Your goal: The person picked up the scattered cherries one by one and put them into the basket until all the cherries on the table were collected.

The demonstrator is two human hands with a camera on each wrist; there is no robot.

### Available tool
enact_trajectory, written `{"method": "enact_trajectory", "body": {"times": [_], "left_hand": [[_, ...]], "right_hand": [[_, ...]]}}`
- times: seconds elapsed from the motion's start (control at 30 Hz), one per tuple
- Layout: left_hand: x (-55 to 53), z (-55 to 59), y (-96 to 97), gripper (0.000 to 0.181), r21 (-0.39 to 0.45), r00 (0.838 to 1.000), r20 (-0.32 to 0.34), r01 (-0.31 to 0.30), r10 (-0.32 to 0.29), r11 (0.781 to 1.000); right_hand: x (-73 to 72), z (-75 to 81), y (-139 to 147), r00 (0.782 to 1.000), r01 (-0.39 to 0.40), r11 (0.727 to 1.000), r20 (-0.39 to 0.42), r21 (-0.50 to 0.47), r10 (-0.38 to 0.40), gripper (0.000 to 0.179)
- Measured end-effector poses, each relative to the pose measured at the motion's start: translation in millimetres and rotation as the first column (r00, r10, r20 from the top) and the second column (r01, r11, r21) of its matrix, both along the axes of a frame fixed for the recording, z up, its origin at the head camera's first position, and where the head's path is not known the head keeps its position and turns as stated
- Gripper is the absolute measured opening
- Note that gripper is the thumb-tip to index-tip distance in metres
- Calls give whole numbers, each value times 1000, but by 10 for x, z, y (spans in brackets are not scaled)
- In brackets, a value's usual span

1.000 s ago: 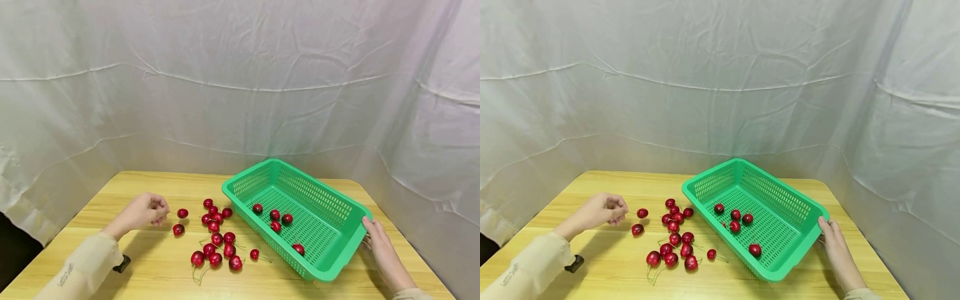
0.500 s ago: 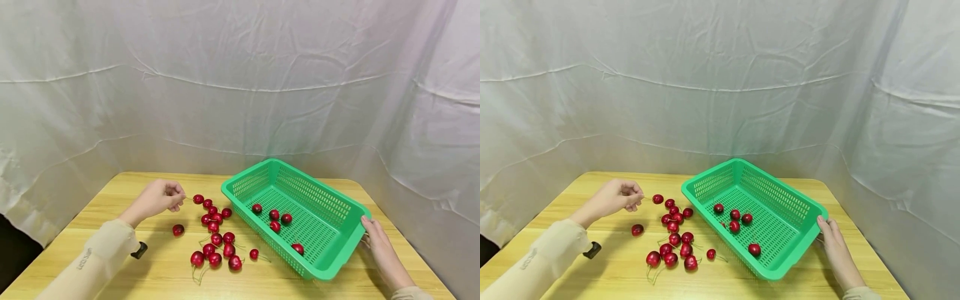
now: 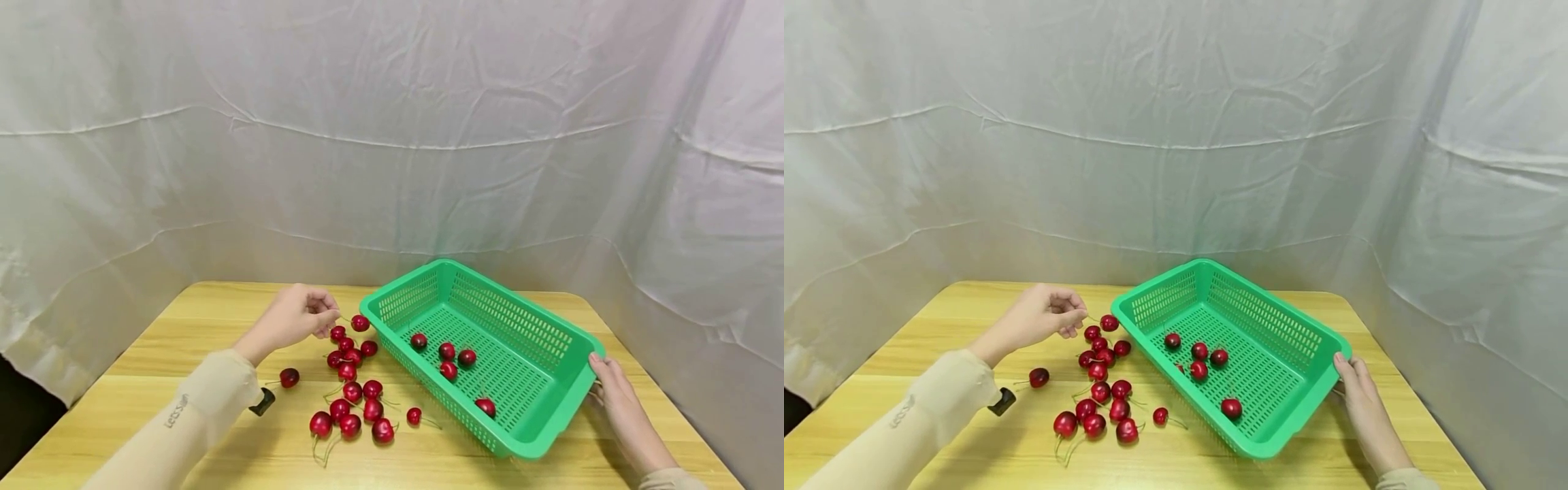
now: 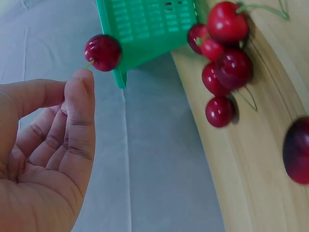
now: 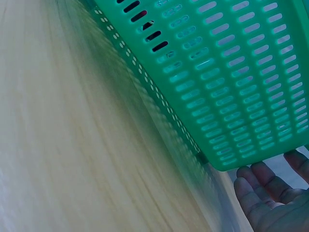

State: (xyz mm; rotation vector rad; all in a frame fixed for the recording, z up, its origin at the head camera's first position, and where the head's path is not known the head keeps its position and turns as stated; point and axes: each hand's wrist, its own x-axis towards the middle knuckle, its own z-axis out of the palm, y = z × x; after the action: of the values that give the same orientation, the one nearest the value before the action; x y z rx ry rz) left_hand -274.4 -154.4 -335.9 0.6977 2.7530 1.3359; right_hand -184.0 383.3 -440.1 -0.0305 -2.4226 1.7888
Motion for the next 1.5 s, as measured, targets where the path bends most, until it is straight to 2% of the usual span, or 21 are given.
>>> {"method": "enact_trajectory", "body": {"times": [0.27, 0.5, 0.73, 0.93, 1.07, 1.23, 1.5], "left_hand": [[-1, 76, 192, 11, -6, 1000, -14, 25, -25, 1000], [13, 173, 256, 11, -35, 997, -51, 57, -59, 998], [98, 244, 306, 12, -58, 996, -12, 84, -85, 995], [156, 326, 384, 15, -87, 995, -54, 84, -89, 993], [174, 383, 426, 15, -69, 994, -69, 81, -86, 994], [151, 402, 497, 11, -47, 995, -66, 67, -70, 997], [27, 334, 614, 12, -51, 994, -102, 36, -41, 998]], "right_hand": [[2, 0, 0, 1000, -6, 1000, -3, 0, 6, 36], [1, -1, 3, 1000, 4, 1000, 6, -4, -4, 36], [2, 3, 8, 1000, 3, 1000, 0, 6, -3, 35], [-8, 2, 18, 1000, 3, 1000, 10, 17, -4, 37], [-9, 2, 28, 1000, -5, 1000, 11, 23, 5, 36], [-8, 1, 29, 1000, -19, 1000, -3, 15, 19, 34], [-8, 0, 27, 1000, 0, 1000, 19, 19, 0, 36]]}}
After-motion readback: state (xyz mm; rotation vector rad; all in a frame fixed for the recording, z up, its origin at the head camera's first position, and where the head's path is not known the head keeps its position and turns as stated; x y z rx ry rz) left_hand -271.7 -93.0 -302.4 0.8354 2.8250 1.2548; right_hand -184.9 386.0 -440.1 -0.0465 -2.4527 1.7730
